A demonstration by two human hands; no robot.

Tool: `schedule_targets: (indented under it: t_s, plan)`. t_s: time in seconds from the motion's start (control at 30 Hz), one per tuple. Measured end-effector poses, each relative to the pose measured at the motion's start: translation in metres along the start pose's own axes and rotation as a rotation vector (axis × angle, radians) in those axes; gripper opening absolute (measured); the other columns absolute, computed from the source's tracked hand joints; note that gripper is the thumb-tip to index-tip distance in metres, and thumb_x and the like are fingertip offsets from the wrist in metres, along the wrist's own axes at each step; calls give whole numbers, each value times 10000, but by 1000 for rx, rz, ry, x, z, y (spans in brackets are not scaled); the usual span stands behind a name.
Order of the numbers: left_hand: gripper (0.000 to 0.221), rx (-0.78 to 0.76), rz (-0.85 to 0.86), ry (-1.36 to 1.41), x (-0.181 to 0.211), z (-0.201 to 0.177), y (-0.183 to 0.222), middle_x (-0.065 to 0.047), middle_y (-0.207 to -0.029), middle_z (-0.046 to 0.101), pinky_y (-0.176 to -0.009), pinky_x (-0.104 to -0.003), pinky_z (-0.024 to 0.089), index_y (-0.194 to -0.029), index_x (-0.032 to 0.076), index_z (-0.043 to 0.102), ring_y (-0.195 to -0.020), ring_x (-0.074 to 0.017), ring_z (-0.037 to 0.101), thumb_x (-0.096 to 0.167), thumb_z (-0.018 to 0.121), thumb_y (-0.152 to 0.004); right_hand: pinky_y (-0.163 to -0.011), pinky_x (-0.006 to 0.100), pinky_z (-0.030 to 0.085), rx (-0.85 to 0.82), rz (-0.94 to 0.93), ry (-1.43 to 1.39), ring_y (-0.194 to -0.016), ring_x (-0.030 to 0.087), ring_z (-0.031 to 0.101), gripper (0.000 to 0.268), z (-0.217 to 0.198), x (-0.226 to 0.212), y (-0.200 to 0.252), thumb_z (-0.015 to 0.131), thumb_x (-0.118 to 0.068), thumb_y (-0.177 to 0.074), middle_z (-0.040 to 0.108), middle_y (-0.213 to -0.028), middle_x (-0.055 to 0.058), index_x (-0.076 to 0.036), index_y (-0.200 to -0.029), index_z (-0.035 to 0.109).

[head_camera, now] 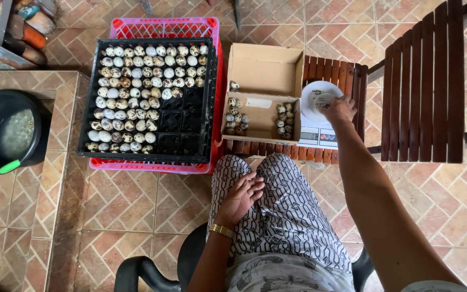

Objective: Weighing individual quail eggs on a digital scale and sorting them into a cardboard box for packing.

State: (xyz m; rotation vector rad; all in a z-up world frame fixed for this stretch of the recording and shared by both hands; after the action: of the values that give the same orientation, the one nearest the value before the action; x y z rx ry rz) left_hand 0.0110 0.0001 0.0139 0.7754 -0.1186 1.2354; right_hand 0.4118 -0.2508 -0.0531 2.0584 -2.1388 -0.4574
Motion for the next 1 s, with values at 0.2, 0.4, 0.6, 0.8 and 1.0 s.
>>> schedule_targets:
  t_s: [0.2, 0.4, 0.6, 0.8, 1.0]
  plan:
    - [647, -21, 8, -15, -1, -2, -1, -173, -1481, 455, -1176, -466, 347, -1526, 113, 421, -1396, -299, 455, 436, 634, -1007, -990, 570, 393, 162, -23, -106, -1170, 354, 443, 336, -21, -5, 12, 760, -432, -881, 445, -1218, 93, -156, -1069, 727]
    - [582, -2, 12, 36, -4, 0, -3, -176, -1431, 486, -1148, -469, 373, -1485, 109, 472, -1329, -293, 488, 395, 646, -1008, -887, 438, 479, 758, -264, -738, -1024, 299, 536, 99, -41, -30, 127, 744, -91, -979, 504, -1035, 68, -162, -995, 677]
    - [778, -7, 0, -29, 0, -1, -2, -254, -1565, 340, -1195, -536, 309, -1589, 47, 298, -1439, -382, 385, 434, 651, -1013, -850, 429, 528, 330, -636, -404, -1078, 371, 645, 229, 65, -103, 284, 585, 61, -923, 604, -1077, 208, -13, -1137, 623]
    - [904, 36, -5, -17, 24, 42, 16, -261, -1681, 46, -1245, -574, 206, -1634, 61, -28, -1546, -431, 150, 399, 578, -1055, -831, 460, 588, -57, -796, -747, -973, 395, 684, 215, 63, -123, 309, 729, -170, -925, 610, -1052, 87, -106, -1121, 671]
    - [806, 61, -3, -28, 26, 48, 21, -272, -1681, 7, -1245, -602, 180, -1625, 65, -70, -1548, -441, 125, 368, 459, -1098, -801, 500, 582, -157, -803, -758, -925, 442, 699, 274, 58, -122, 312, 707, -266, -971, 648, -1065, 173, -80, -1168, 662]
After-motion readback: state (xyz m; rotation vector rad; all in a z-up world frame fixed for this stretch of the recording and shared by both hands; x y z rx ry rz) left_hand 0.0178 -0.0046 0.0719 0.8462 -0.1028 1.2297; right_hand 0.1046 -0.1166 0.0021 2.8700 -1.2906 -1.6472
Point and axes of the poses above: each hand's wrist, its own y-axis away from the middle knuckle, its own z-axis out of the palm, x = y × z, the point moved 1 cm from there along -y, towards the middle knuckle
